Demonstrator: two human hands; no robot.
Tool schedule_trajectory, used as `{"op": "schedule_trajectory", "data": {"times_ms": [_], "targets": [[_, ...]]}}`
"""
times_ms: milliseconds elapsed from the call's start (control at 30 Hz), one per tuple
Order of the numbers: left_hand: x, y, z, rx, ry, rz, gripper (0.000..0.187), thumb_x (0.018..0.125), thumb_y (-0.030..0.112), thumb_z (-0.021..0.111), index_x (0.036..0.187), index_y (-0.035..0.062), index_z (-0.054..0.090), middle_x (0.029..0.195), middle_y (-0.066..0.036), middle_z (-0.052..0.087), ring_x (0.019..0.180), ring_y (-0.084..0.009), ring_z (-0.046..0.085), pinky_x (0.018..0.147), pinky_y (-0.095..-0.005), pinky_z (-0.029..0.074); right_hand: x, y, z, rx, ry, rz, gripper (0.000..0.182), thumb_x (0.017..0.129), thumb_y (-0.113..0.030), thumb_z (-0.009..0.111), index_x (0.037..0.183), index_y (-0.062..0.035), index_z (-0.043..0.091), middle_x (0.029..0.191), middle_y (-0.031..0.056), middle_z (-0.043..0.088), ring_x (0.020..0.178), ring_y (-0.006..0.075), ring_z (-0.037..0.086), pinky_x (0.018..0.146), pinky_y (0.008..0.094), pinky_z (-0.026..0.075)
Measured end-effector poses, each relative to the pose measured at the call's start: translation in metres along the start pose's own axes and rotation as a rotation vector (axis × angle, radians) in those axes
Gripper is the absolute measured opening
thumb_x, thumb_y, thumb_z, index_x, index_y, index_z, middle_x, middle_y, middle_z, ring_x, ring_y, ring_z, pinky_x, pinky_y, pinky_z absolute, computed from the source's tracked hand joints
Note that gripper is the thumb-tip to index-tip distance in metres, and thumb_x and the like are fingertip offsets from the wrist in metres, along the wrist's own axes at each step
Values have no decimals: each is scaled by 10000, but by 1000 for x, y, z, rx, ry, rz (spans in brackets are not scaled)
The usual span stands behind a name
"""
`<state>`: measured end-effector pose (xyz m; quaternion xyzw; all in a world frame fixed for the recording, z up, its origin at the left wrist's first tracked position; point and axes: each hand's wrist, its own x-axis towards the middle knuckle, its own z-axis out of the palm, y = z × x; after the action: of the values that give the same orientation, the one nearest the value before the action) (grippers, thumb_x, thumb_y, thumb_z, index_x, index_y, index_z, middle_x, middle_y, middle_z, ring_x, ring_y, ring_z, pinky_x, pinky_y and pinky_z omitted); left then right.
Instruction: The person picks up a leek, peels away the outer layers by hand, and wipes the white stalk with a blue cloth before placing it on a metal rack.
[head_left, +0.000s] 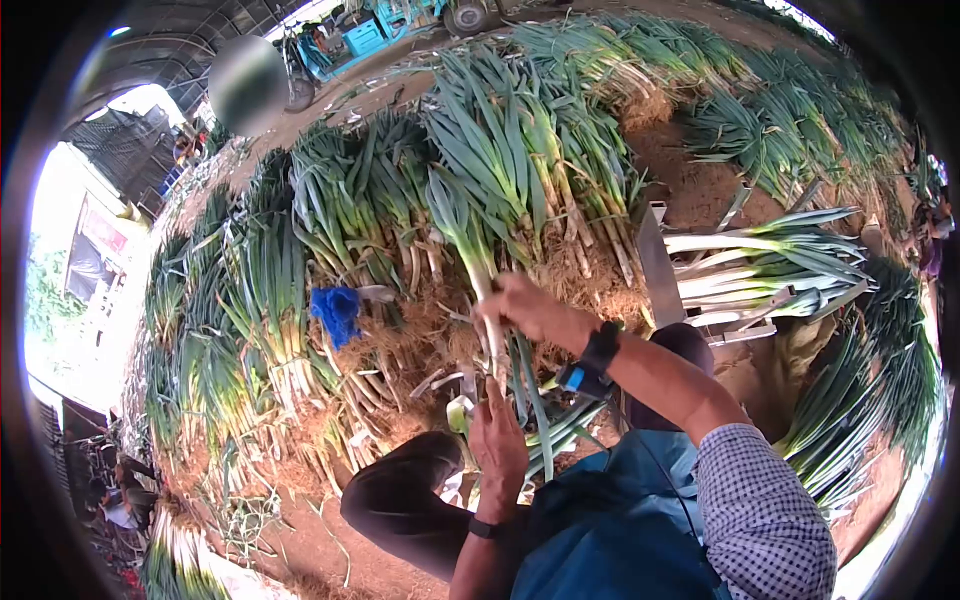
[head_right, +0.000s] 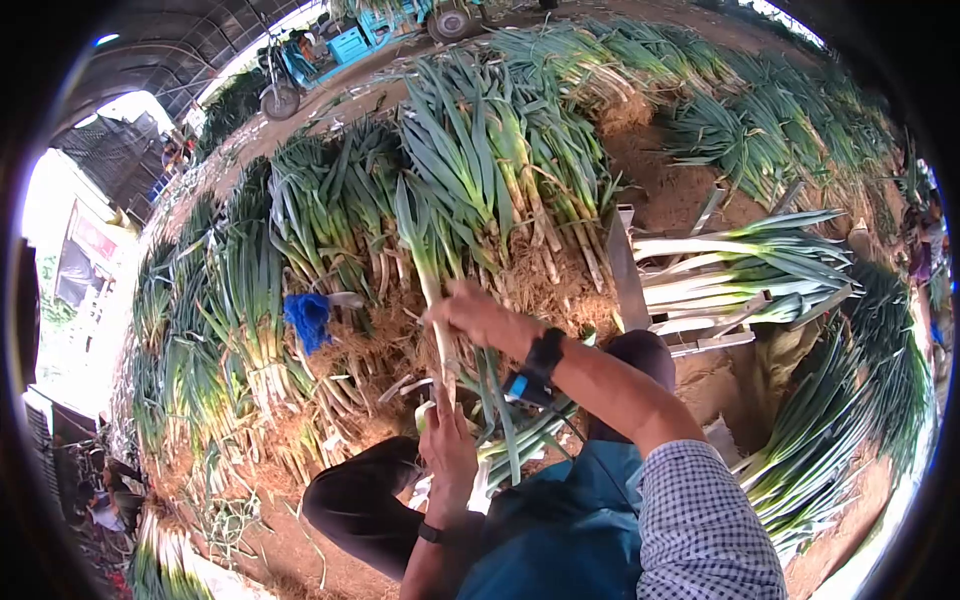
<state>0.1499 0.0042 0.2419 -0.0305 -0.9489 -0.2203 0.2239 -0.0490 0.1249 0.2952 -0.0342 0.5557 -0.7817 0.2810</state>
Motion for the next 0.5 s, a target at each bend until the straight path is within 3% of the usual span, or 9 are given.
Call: {"op": "schedule_trajectory", "data": {"times_ms": [67,133,200,267,333,367,433,467,500], "targets": [[-1,9,-2,16,2,82,616,901,59,651,1466,19,408,874,-149,562,742,-323,559,646,-461,434,4,-40,-3,22,189,-47,459,813,-119,773,1133,92,518,864,180,649,686,239,669,576,316,586],[-6,14,5,12,-85,61,581,948,156,610,1475,22,405,1036,-198,588,916,-383,562,793,-490,441,26,-38,-26,42,210,-155,375,828,-85,743,1077,79,515,803,156,621,646,230,646,552,344,577],[-3,18,4,4,-155,138,604,941,227,624,1466,14,417,1128,-218,577,1017,-387,539,878,-505,414,31,-26,-36,77,257,-179,311,829,-45,706,1059,43,516,780,141,608,611,226,629,520,367,561],[6,10,8,31,-322,158,674,935,358,636,1457,-11,421,1290,-268,537,1191,-400,490,1000,-531,379,28,-16,-46,355,267,-123,254,832,0,671,1038,1,524,767,126,601,586,212,616,500,378,540],[24,-7,22,-157,-336,23,728,950,413,628,1472,-33,388,1398,-268,499,1304,-376,466,1089,-498,353,22,-9,-46,464,161,-163,214,844,23,656,1017,-20,537,745,99,589,556,188,583,506,378,524],[46,-3,20,-498,-388,-184,728,951,423,635,1454,-49,404,1399,-258,503,1266,-330,492,1057,-458,375,22,-11,-47,488,107,-211,183,860,3,656,1006,-19,548,736,89,585,554,179,574,517,373,517],[88,9,16,-886,-456,-323,689,1000,447,543,1442,-65,415,1427,-230,502,1265,-272,511,1067,-380,373,16,-18,-46,535,-4,-217,103,895,-58,675,934,-44,581,683,33,552,527,134,531,508,338,455],[105,10,17,-931,-482,-244,663,1048,462,445,1448,-65,410,1454,-212,496,1301,-260,506,1109,-341,350,13,-22,-43,551,-81,-237,106,902,-81,680,932,-49,585,671,19,542,520,124,516,506,328,441],[118,5,23,-987,-601,-252,663,1058,477,395,1452,-57,408,1367,-189,564,1205,-221,541,1041,-325,390,11,-26,-42,569,-152,-262,112,909,-105,685,931,-54,589,659,6,532,513,115,501,503,319,427]]}}
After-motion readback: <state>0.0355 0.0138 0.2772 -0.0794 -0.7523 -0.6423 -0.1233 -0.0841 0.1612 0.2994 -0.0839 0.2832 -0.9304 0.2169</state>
